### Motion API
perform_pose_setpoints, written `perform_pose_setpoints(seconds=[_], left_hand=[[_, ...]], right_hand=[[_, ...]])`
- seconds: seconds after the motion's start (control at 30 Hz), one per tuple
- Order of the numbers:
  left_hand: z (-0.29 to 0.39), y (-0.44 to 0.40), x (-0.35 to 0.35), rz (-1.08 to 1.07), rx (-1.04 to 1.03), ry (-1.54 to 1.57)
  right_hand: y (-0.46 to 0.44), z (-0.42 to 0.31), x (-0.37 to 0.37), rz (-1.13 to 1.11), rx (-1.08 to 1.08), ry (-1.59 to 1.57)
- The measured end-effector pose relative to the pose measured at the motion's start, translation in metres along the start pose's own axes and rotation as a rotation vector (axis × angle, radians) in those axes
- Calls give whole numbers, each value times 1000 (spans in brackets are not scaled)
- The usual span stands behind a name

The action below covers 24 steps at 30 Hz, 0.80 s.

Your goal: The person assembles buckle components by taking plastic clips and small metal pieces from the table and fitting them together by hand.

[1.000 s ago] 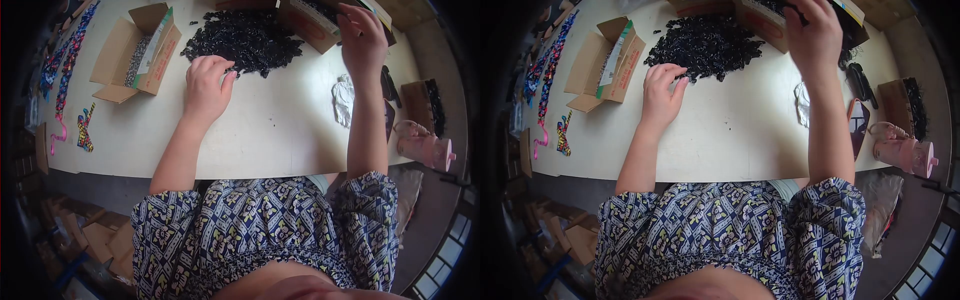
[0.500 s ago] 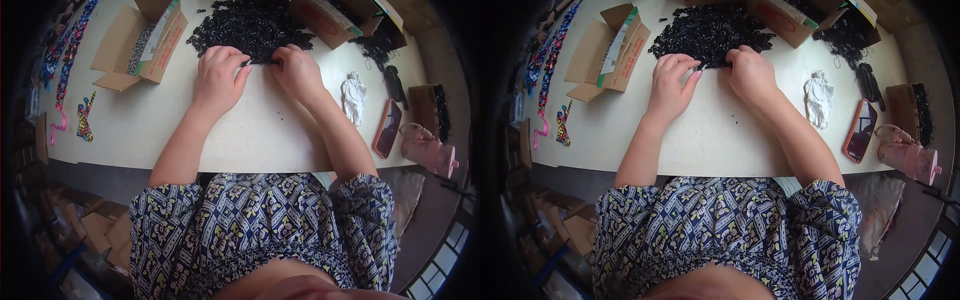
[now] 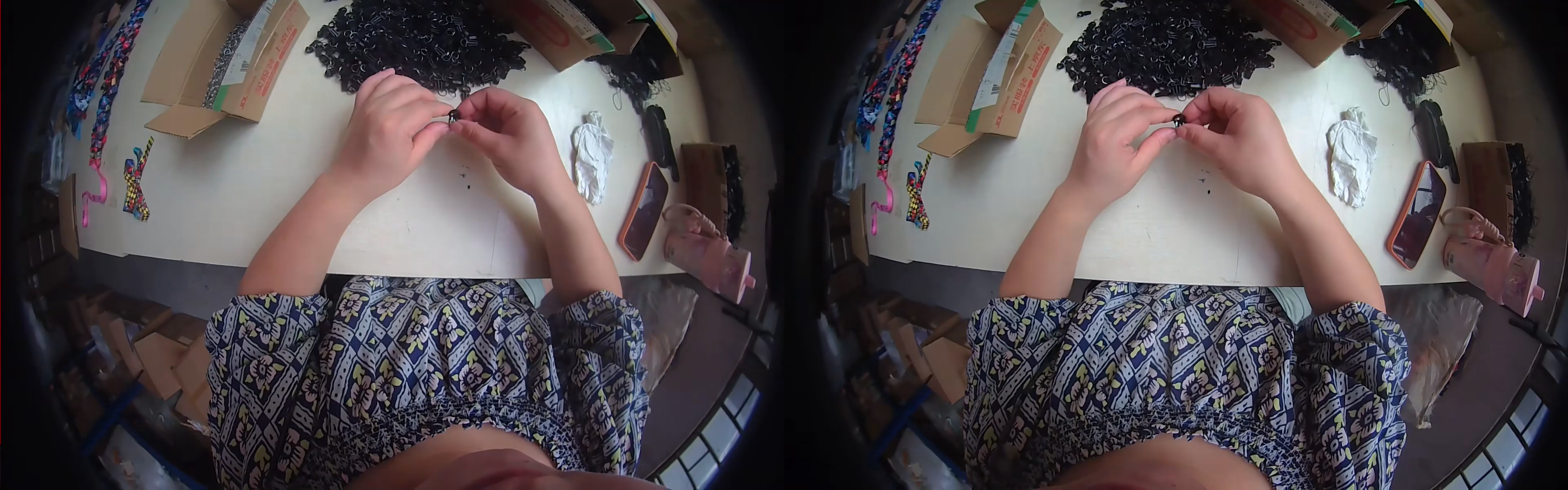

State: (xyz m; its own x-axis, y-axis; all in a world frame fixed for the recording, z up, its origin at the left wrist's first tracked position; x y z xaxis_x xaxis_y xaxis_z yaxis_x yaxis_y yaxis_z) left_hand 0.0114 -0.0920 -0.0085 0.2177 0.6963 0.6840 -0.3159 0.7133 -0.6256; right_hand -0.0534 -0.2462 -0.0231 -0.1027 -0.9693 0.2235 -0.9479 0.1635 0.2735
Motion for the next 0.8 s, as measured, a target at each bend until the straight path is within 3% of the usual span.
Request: perform_pose_setpoints(seconds=[0.07, 0.47, 0.67, 0.8], left_hand=[[1, 0, 0, -2, -9, 15], [0, 1, -1, 34, 78, 220], [0, 1, -2, 57, 55, 178], [2, 0, -2, 32, 37, 144]], right_hand=[[5, -3, 1, -22, -58, -4], [8, 7, -3, -9, 64, -224], [8, 8, -4, -35, 29, -364], [7, 9, -3, -67, 24, -290]])
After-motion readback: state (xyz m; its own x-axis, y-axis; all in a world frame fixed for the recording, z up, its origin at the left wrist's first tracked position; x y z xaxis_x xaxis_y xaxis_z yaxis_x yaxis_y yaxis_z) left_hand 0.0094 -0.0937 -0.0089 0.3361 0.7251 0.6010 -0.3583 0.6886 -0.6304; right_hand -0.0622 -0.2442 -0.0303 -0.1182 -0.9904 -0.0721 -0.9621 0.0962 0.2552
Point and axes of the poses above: each hand's wrist, its own y-axis away from the middle knuckle, its own x-axis out of the back of the hand, z = x × y, the point moved 4 cm from there along -y, towards the middle knuckle, and after that the axes turned 9 degrees about -x, right-handed, at the moved point
